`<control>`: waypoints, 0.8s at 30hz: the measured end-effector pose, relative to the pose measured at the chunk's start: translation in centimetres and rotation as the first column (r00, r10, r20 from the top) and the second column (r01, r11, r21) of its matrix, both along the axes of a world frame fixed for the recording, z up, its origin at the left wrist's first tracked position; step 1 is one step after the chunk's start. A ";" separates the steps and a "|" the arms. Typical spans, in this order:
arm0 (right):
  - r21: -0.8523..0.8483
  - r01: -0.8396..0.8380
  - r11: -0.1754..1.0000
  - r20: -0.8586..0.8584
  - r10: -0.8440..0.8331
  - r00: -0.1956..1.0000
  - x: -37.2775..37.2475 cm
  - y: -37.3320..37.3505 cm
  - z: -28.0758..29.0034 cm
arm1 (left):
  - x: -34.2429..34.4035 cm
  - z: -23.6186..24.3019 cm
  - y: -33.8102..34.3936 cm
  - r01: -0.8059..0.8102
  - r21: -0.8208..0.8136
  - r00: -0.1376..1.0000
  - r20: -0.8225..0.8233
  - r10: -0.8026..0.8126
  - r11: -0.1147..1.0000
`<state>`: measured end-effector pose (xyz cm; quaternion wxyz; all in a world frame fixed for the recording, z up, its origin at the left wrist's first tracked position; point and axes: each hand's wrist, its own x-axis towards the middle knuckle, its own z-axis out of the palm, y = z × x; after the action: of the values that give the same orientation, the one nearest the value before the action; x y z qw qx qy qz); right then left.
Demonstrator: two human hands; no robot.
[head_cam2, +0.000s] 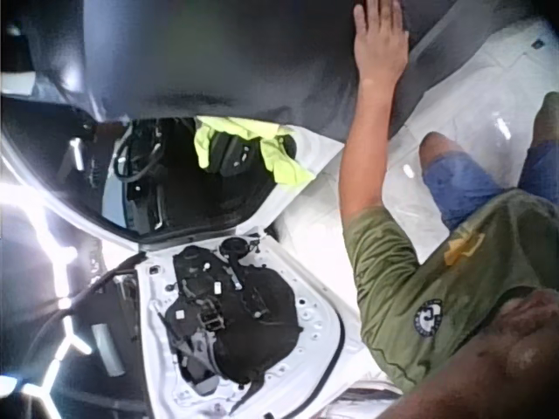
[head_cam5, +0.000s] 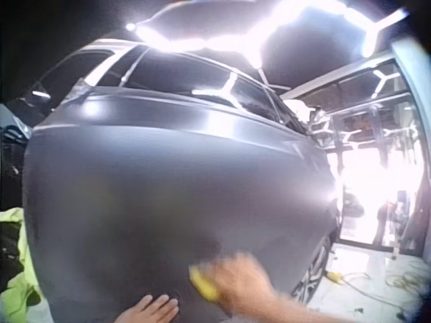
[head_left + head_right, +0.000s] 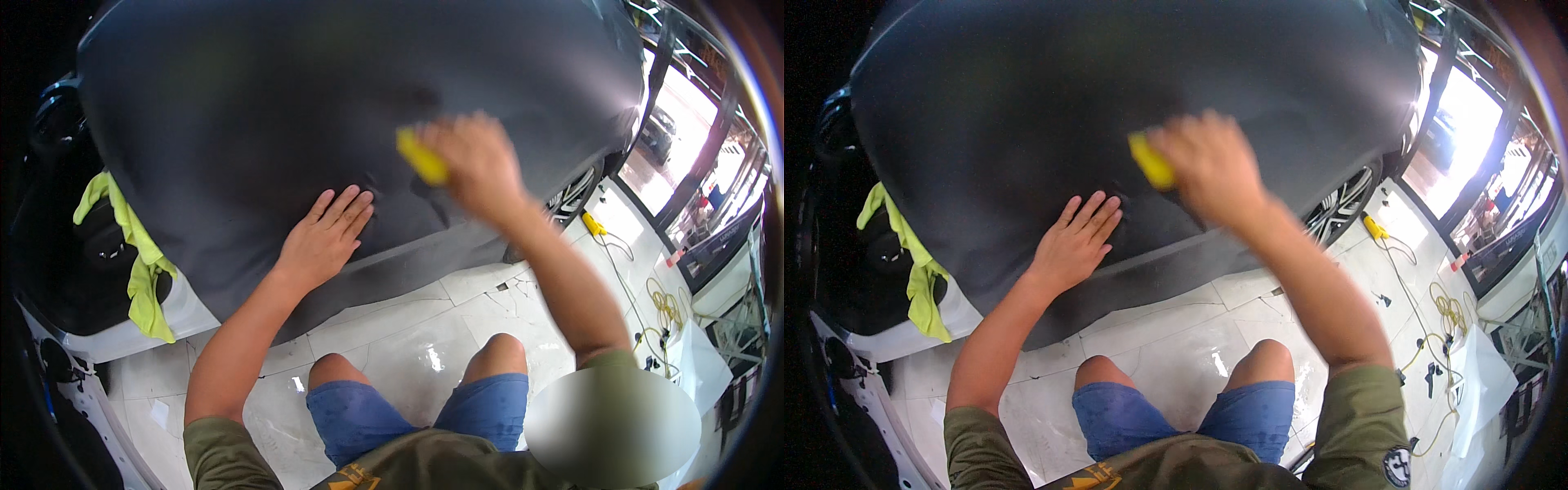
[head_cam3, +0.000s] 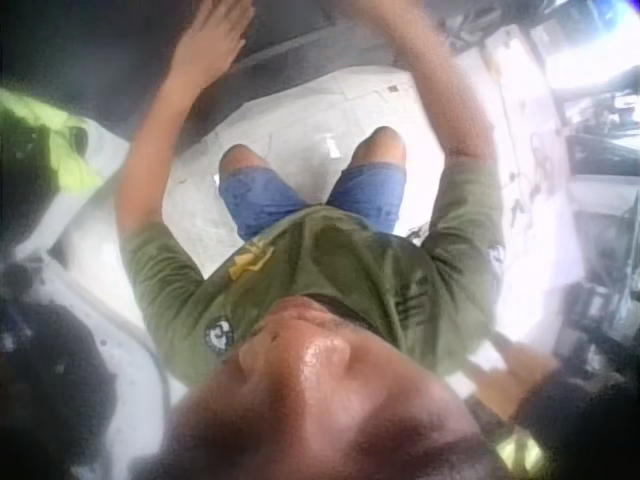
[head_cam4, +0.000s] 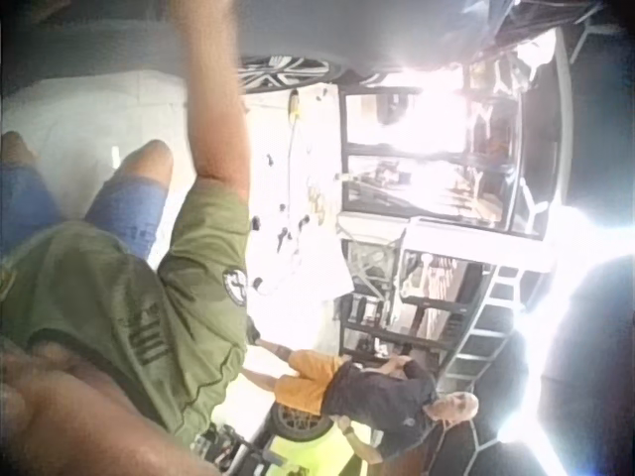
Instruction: The person applies a matte black vinyl wrap to the front fender of a car. They use a yellow squeegee to smooth the film, a spray bottle to apply liquid, and a heat gun to stretch and conform the material around the wheel arch and body lines.
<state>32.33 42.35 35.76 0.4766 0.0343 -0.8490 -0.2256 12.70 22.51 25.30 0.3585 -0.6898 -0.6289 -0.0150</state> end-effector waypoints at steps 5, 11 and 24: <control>0.258 0.044 0.965 -0.350 0.051 0.935 -0.7 5.0 12.1 | 0.4 0.0 1.3 0.024 -0.032 1.000 -0.014 -0.024 0.999; -0.207 0.117 0.971 0.147 -0.087 0.985 3.8 3.3 -8.7 | 1.8 0.3 3.1 0.079 0.005 0.993 0.084 -0.079 0.997; -0.507 -0.143 0.850 -0.492 -0.149 0.858 26.4 -24.4 -8.4 | 18.3 8.0 15.3 -0.681 0.236 0.462 -0.596 0.656 0.694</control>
<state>58.74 17.92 27.37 0.6759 -0.1603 -0.7192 0.0143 30.97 37.83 33.34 0.5140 -0.3553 -0.6856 0.3734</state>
